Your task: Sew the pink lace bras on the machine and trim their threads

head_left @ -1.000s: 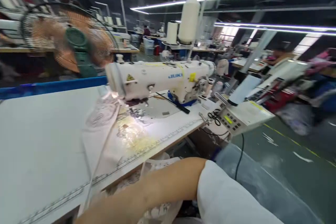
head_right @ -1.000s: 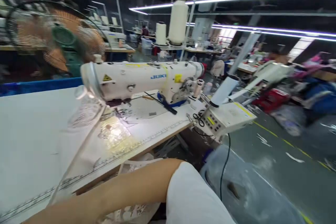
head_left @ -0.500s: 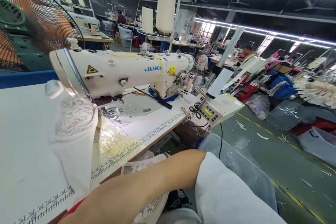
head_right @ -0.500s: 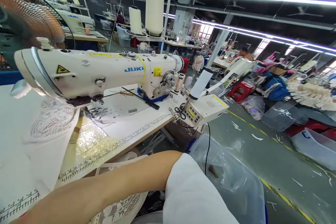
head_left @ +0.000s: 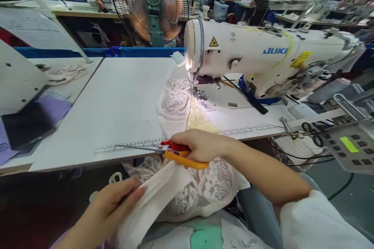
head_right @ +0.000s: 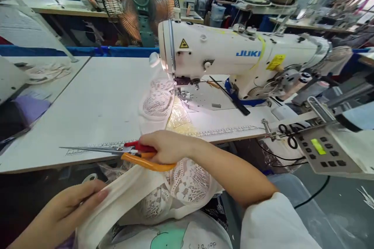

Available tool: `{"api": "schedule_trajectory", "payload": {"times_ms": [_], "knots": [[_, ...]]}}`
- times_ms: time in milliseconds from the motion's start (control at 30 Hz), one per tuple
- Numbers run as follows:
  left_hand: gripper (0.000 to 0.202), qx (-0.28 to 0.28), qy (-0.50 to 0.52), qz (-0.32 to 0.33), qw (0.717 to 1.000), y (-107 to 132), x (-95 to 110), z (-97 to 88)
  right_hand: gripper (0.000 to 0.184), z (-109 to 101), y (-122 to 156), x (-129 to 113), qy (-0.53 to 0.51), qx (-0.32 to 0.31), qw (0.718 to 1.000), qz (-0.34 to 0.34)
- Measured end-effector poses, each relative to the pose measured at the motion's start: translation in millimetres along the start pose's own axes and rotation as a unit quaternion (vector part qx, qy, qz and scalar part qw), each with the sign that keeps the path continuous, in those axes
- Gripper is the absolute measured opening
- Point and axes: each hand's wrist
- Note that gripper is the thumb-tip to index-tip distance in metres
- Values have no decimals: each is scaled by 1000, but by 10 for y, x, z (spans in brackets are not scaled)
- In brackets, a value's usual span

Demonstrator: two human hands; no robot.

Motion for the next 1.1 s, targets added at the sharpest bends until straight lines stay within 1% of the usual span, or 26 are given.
{"api": "schedule_trajectory", "payload": {"times_ms": [33, 100, 133, 200, 267, 333, 400, 500, 567, 800, 967, 1100], "knots": [[28, -29, -34, 7, 999, -46, -3, -20, 23, 9, -32, 10, -4, -4, 1000, 2], [14, -73, -94, 38, 992, -131, -35, -49, 22, 25, -94, -14, -9, -24, 1000, 0], [13, -76, -107, 58, 990, -162, -56, -54, 21, 28, -125, -41, -7, -37, 999, -2], [26, -65, -104, 96, 988, -202, -85, -31, 20, 21, -182, -101, 6, -57, 998, -2], [24, -45, -84, 109, 989, -225, -79, 30, 19, 1, -229, -147, 26, -66, 997, -1], [17, -24, -61, 88, 994, -250, -44, 107, 19, -21, -261, -169, 36, -69, 997, -5], [14, -10, -15, 40, 999, -283, 4, 171, 19, -41, -279, -171, 38, -73, 996, -16], [15, -15, 86, -47, 995, -330, 56, 212, 19, -63, -285, -160, 51, -79, 995, -23], [19, -19, 134, -86, 987, -349, 67, 207, 19, -73, -285, -151, 60, -80, 995, -21], [20, -15, 152, -122, 981, -341, 41, 189, 21, -91, -293, -132, 66, -75, 995, -25], [24, 8, 145, -141, 979, -329, 83, 221, 18, -102, -295, -152, 59, -87, 994, -19], [29, -16, 153, -145, 977, -336, 116, 231, 18, -83, -300, -143, 68, -91, 993, -22]]}}
Point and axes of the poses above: each hand's wrist, its own y-axis away from the middle knuckle, its own z-axis out of the palm, x = y × z, and after that the axes turned 4 degrees about y, right-handed
